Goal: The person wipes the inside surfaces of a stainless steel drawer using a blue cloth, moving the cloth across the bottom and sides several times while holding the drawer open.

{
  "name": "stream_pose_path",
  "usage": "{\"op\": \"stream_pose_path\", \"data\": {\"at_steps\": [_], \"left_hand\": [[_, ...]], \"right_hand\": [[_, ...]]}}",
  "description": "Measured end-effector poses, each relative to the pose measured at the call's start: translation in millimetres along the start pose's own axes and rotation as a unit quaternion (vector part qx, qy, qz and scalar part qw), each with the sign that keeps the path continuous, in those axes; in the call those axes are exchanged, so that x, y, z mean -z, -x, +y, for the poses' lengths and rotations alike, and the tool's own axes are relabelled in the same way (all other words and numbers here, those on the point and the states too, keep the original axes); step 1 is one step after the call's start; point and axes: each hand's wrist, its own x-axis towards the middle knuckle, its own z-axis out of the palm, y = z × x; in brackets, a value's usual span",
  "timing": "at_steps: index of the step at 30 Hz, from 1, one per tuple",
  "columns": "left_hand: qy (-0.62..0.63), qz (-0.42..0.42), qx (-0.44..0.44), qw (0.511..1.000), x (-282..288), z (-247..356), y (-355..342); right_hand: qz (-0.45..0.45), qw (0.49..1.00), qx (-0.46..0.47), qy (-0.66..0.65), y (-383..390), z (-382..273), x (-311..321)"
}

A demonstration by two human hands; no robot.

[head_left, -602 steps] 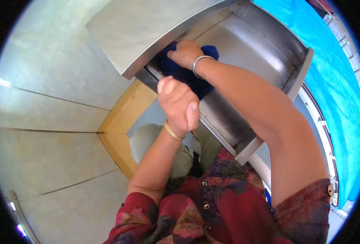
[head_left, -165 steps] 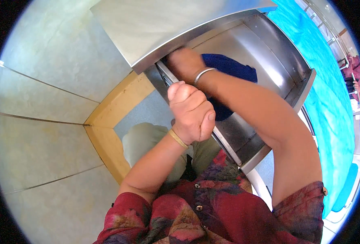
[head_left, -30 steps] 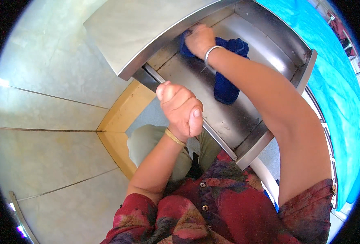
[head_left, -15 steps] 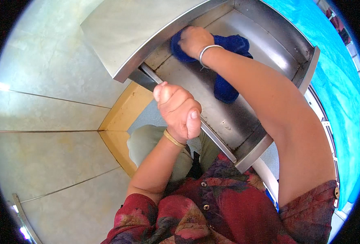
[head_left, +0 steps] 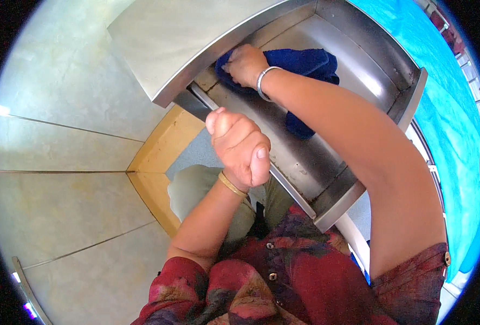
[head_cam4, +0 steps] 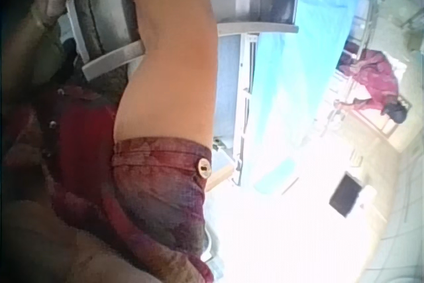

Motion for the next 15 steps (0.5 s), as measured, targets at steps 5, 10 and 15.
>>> {"op": "stream_pose_path", "data": {"at_steps": [5, 10, 15], "left_hand": [[-0.009, 0.017, -0.015, 1.0, 1.5, -0.9, -0.3], [-0.019, -0.005, -0.007, 1.0, -0.2, 1.7, -1.5], [-0.022, 0.009, -0.029, 0.999, -0.1, 2.2, -4.6]], "right_hand": [[0.033, 0.99, 0.137, 0.0, -2.8, -10.0, -9.3], [-0.012, 0.999, 0.018, -0.045, -7.6, -1.8, -11.4], [0.055, 0.99, 0.129, 0.017, -1.5, 1.9, -7.8]]}}
